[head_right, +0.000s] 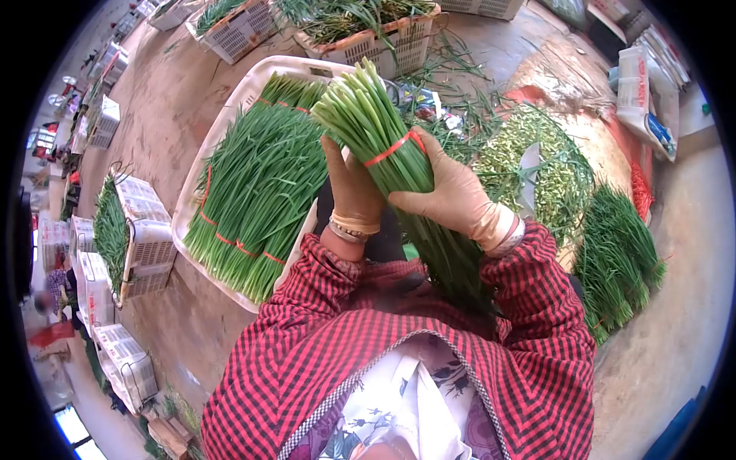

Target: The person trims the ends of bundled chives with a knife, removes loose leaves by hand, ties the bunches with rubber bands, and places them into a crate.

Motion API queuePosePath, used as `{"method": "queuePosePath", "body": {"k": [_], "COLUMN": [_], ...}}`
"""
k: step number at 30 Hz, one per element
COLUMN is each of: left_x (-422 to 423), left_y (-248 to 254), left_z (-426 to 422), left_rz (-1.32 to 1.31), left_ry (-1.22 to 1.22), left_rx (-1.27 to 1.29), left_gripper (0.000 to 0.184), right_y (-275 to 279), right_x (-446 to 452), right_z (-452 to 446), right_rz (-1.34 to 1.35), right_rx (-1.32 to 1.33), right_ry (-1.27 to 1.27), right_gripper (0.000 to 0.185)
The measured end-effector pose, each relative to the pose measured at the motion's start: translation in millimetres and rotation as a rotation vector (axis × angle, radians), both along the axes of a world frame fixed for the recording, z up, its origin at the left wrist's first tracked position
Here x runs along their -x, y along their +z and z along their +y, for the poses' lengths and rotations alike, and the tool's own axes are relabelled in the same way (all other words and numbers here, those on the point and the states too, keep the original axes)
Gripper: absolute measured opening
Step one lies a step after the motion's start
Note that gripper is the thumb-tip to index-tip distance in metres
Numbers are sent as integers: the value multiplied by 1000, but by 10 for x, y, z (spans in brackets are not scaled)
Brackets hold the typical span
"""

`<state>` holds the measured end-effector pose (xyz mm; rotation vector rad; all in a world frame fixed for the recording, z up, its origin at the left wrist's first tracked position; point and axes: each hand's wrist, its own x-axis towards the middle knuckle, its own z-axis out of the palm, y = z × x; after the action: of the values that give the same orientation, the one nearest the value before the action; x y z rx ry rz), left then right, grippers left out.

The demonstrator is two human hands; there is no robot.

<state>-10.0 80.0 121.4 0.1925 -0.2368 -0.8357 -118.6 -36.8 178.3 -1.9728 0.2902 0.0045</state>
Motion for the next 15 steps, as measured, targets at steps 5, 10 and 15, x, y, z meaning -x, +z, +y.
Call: {"method": "queuePosePath", "body": {"k": [5,10,15], "left_x": [49,26,10], "left_y": [-184,-312,-295], "left_z": [64,176,270], "left_rz": [-167,-97,-100], "left_ry": [153,20,33], "left_rx": [-212,-192,-91], "left_gripper": [58,65,79], "right_y": [-6,201,143], "right_x": [-35,6,-49], "right_z": [121,176,107], "right_rz": [-54,-2,-249], "right_rx": [737,623,522], "right_ry": [-45,59,47], "right_gripper": [97,72,39]}}
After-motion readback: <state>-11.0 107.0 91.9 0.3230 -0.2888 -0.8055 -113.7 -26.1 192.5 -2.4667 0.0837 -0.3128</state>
